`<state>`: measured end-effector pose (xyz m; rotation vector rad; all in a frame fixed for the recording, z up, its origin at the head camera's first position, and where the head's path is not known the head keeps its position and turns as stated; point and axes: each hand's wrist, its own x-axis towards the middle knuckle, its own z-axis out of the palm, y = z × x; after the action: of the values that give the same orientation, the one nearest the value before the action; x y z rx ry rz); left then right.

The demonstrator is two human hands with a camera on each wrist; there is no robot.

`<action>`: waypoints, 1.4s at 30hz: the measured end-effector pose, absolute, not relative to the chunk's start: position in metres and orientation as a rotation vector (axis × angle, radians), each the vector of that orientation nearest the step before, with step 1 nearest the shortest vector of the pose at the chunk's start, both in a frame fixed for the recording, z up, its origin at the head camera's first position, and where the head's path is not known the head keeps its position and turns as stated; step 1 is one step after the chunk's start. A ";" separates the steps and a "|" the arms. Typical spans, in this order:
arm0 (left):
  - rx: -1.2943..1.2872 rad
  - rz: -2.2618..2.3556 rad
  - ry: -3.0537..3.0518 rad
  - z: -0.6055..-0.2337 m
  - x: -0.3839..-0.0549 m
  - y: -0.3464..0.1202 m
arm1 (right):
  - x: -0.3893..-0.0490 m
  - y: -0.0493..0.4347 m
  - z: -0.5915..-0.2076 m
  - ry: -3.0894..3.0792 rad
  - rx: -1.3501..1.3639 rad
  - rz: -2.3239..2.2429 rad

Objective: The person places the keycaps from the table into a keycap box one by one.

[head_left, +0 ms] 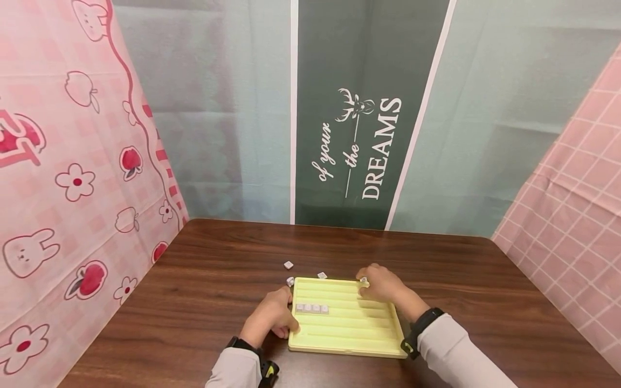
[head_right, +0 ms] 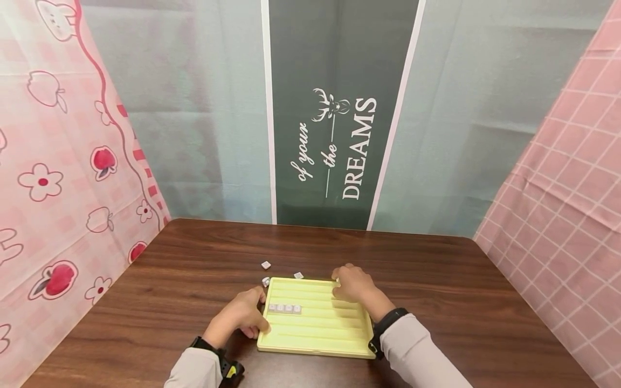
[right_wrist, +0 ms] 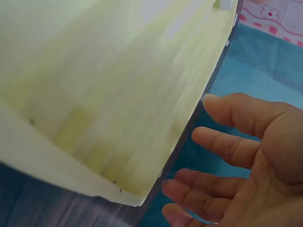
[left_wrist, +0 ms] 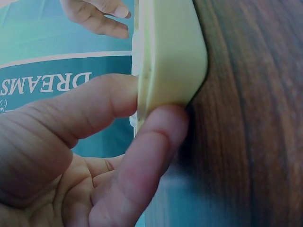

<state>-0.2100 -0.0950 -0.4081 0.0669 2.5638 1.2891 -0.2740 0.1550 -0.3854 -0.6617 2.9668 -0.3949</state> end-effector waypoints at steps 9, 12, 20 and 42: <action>0.069 1.286 2.560 -0.408 -0.209 -0.094 | -0.284 0.162 -0.387 2.887 -0.620 -0.350; 0.066 1.288 2.560 -0.409 -0.209 -0.094 | -0.287 0.163 -0.388 2.840 -0.624 -0.345; 0.066 1.306 2.550 -0.408 -0.210 -0.094 | -0.292 0.164 -0.390 2.762 -0.610 -0.353; 0.055 1.289 2.549 -0.407 -0.210 -0.094 | -0.300 0.171 -0.389 2.769 -0.616 -0.369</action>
<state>-0.2102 -0.0938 -0.4072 0.0554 2.5486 1.2891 -0.2996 0.1711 -0.3891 -0.6162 2.7687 -0.3695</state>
